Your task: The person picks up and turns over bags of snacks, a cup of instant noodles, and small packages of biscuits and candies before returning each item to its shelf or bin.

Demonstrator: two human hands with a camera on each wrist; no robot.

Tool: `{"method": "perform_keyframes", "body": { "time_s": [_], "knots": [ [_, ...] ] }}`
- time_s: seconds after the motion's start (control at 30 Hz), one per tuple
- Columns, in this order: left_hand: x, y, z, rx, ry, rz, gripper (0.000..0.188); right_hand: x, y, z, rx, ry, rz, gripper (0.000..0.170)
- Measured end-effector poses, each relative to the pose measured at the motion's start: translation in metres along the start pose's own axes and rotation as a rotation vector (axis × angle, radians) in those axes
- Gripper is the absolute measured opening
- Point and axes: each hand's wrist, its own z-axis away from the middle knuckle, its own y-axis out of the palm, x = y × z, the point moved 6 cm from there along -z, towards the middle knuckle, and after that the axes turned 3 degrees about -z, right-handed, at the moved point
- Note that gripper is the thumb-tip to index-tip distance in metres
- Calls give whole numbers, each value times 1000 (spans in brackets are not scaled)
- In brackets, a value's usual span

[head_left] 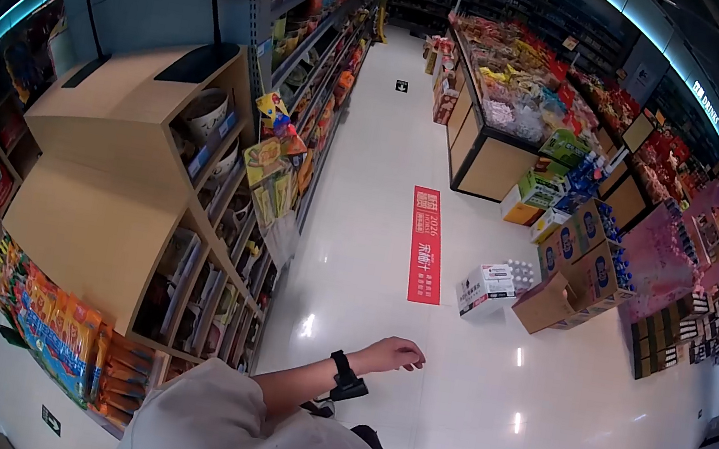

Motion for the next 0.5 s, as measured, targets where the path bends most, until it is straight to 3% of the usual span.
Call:
{"method": "perform_keyframes", "body": {
  "time_s": [0.13, 0.23, 0.3, 0.4, 0.5],
  "knots": [
    [-12, -59, -43, -25, -7, -8, 24, 31, 52, -7, 35, 53, 68, 23],
    [-2, -110, -67, -158, 2, 66, 23, 57, 98, -25, 68, 105, 90, 21],
    [2, -148, -83, -322, -92, 146, 23, 88, 133, -45, 100, 131, 130, 20],
    [10, -201, -112, -450, -108, 177, 24, 162, 187, -89, 138, 136, 206, 18],
    [-14, -253, -141, -575, -113, 143, 26, 287, 241, -161, 150, 57, 280, 16]
  ]
}}
